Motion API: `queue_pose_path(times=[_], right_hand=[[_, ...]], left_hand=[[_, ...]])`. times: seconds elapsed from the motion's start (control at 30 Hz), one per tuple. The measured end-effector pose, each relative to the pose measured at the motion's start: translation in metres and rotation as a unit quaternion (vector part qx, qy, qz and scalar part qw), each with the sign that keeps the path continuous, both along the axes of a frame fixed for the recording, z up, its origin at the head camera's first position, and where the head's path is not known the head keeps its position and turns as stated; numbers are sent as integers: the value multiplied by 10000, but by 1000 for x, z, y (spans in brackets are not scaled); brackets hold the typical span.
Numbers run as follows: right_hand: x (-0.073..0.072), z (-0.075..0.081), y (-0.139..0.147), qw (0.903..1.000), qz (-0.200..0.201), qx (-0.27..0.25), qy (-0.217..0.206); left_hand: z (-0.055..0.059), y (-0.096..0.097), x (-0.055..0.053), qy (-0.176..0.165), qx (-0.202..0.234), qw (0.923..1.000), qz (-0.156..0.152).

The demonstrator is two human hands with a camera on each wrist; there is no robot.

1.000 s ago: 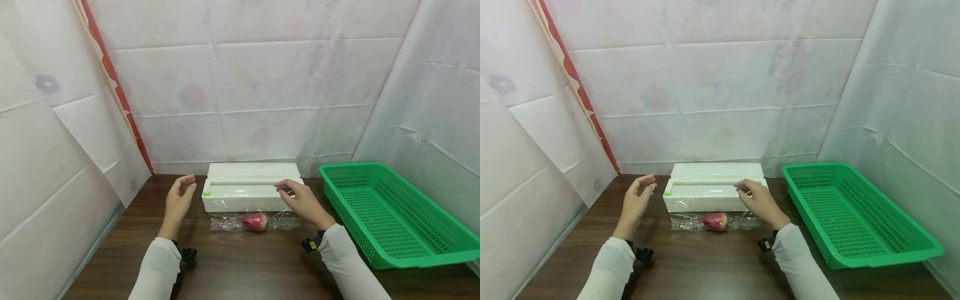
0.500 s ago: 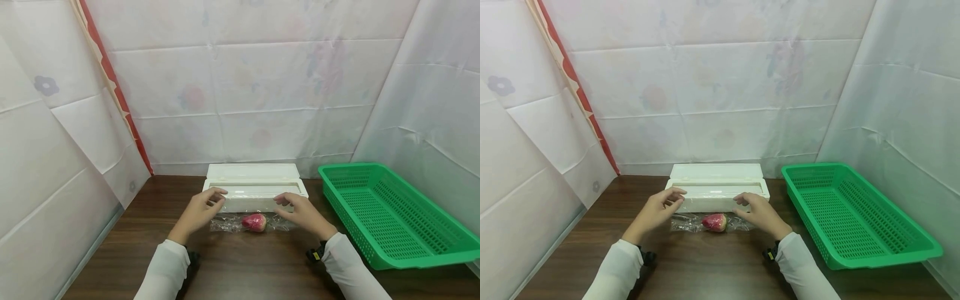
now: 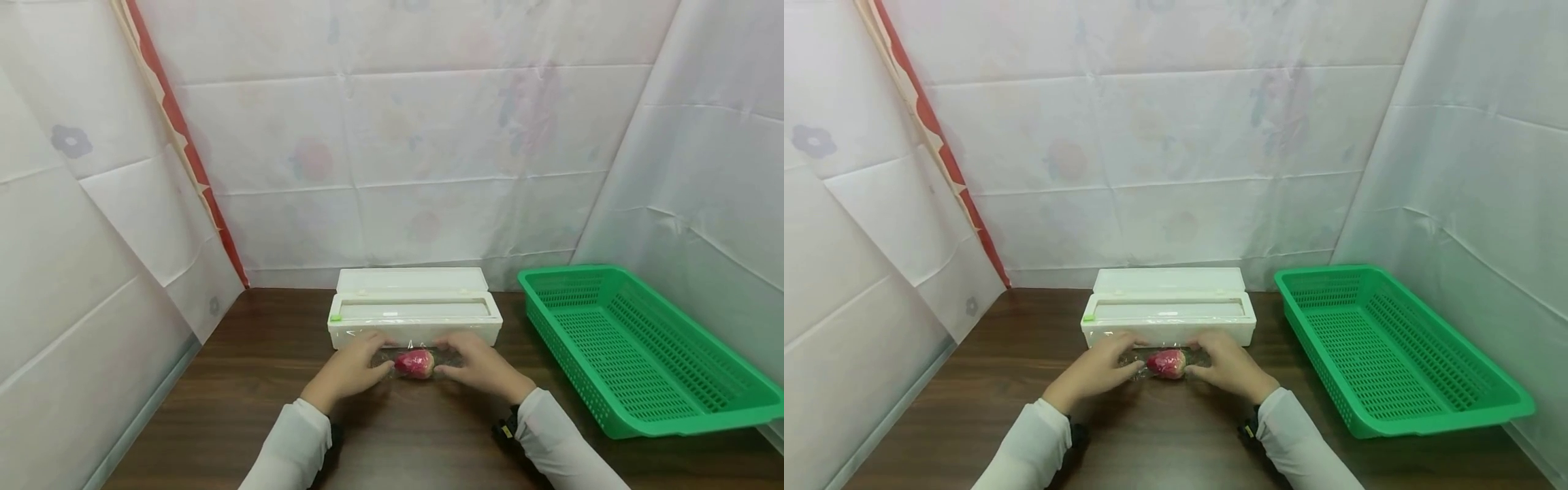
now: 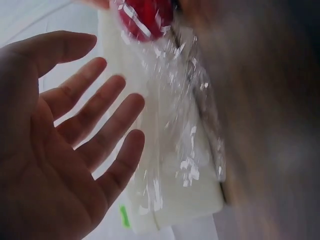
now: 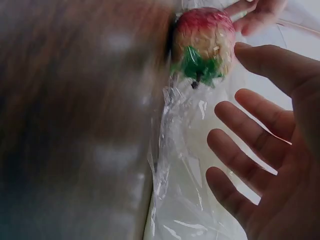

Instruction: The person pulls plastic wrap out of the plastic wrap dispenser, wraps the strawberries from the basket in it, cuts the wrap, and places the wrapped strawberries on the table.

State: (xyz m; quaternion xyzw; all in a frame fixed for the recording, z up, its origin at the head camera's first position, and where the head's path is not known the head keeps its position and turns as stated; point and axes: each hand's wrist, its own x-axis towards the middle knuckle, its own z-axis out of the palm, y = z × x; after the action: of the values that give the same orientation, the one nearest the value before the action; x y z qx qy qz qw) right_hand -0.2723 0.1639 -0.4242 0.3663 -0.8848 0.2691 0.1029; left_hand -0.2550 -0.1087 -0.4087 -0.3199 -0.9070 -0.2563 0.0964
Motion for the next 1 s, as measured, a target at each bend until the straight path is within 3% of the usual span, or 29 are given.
queue_pose_path(times=[0.23,0.57,0.83,1.0], right_hand=[[1,-4,-3,9997,-48,225,-19],[6,-6,-9,9991,-268,341,-1],[6,-7,-10,9977,-519,418,145],[6,-8,-10,9972,-599,423,154]], left_hand=[[-4,9,3,223,-375,9989,158],[-10,14,9,77,-787,9952,570],[-14,18,9,786,-901,9896,806],[-15,19,8,849,-857,9895,803]])
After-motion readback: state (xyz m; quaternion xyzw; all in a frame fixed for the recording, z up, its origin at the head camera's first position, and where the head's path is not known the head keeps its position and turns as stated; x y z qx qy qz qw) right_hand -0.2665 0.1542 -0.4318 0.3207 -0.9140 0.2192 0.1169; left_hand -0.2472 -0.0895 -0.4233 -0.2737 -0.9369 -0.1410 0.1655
